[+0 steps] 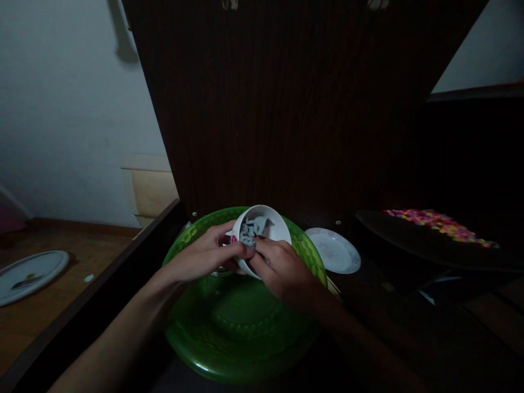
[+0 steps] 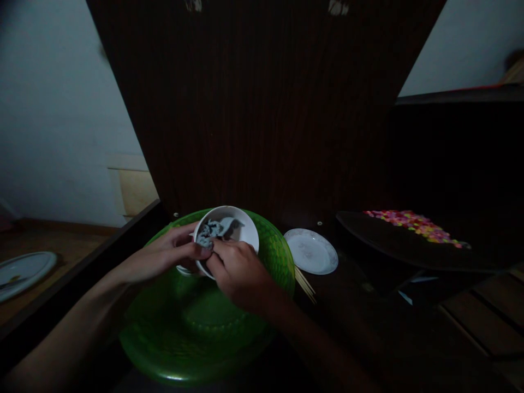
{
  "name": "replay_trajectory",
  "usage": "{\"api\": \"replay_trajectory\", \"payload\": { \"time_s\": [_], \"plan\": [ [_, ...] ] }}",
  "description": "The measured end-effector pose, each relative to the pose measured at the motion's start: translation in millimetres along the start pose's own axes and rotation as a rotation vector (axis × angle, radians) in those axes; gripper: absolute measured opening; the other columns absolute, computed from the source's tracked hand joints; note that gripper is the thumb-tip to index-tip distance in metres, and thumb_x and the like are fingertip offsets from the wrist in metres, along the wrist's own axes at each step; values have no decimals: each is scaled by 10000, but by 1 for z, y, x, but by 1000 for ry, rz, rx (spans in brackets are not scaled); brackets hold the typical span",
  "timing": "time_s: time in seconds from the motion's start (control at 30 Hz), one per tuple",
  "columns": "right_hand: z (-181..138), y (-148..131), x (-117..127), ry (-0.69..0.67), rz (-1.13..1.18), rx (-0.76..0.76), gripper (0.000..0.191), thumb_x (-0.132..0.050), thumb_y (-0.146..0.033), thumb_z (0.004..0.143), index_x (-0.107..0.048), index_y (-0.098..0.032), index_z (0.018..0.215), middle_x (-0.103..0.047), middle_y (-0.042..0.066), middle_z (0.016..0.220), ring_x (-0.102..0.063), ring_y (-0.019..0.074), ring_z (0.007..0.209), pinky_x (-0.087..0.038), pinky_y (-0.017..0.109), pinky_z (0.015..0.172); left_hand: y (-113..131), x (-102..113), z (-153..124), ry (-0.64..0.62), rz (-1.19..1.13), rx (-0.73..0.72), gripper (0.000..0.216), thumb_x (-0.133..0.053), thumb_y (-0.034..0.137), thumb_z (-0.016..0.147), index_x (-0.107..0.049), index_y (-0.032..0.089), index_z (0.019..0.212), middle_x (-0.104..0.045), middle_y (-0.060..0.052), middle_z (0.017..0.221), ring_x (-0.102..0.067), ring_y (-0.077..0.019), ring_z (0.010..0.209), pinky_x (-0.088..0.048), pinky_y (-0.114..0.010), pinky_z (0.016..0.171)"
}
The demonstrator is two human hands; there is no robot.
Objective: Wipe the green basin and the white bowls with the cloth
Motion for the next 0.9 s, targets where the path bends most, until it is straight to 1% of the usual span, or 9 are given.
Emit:
{"api": "replay_trajectory", "payload": {
  "time_s": [0.07, 0.23, 0.33, 0.43, 0.53, 0.6, 0.7, 0.77, 0.9],
  "plan": [
    [0, -1, -1, -13, -83, 6, 263, -432, -212, 970, -644, -184, 817, -697, 46, 804, -599, 173, 747, -382, 304, 706, -6, 1, 1, 0, -57, 41, 344, -770, 264, 685, -687, 166, 1004, -677, -9, 817, -644, -160, 710, -565, -252, 610],
    [-2, -7, -3, -115, -198, 45, 311, -413, -206, 971, -614, -173, 735, -623, 9, 665, -468, 128, 589, -251, 311, 594, -13, 8, 3, 23, -150, 77, 344, -814, 269, 667, -706, 148, 971, -690, -18, 780, -656, -141, 661, -569, -241, 606],
    [-6, -10, -5, -177, -278, 92, 311, -452, -181, 940, -607, -177, 669, -597, 1, 609, -386, 119, 540, -191, 330, 574, -11, 16, 5, 53, -140, 56, 425, -810, 243, 645, -708, 135, 1043, -697, -26, 777, -653, -143, 643, -543, -220, 551],
    [-9, -6, -3, -209, -376, 103, 275, -491, -171, 900, -616, -180, 655, -612, 10, 615, -349, 122, 531, -159, 342, 568, -9, 21, 6, 75, -120, 53, 438, -786, 200, 614, -708, 126, 1039, -697, -23, 757, -650, -144, 632, -535, -211, 533],
    [-5, 4, 7, -183, -401, 42, 297, -489, -195, 891, -590, -185, 613, -584, 7, 578, -345, 120, 515, -164, 334, 555, -10, 19, 6, 48, -108, 66, 390, -767, 217, 619, -710, 127, 995, -702, -29, 756, -655, -151, 634, -552, -223, 547],
    [0, 11, 23, -83, -369, -37, 322, -467, -223, 896, -567, -189, 592, -549, 4, 543, -371, 119, 505, -192, 322, 549, -12, 18, 7, 30, -91, 75, 342, -759, 258, 648, -709, 130, 961, -703, -34, 755, -657, -156, 635, -563, -236, 554],
    [4, 15, 56, 177, -289, -103, 333, -452, -281, 896, -517, -203, 578, -462, -19, 500, -383, 117, 487, -239, 301, 542, -16, 20, 8, 31, -88, 86, 292, -738, 305, 694, -703, 135, 928, -698, -34, 754, -658, -164, 636, -584, -264, 565],
    [0, 17, 80, 359, -221, -109, 345, -463, -318, 893, -474, -212, 565, -401, -36, 493, -370, 113, 481, -255, 289, 532, -17, 23, 9, 43, -96, 90, 299, -733, 325, 711, -703, 134, 939, -700, -41, 771, -661, -171, 651, -596, -282, 577],
    [-19, 31, 119, 658, -85, -182, 364, -503, -391, 901, -460, -219, 584, -376, -36, 538, -382, 126, 521, -273, 277, 512, -17, 28, 9, 62, -98, 90, 337, -747, 347, 723, -707, 125, 974, -715, -64, 818, -675, -188, 690, -601, -289, 582]
  ]
}}
Point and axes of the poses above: each hand's wrist, its own z-axis towards the middle knuckle, its own x-axis out of the back of the hand, y = z × x, the point moved 10 cm from there along z, towards the middle knuckle
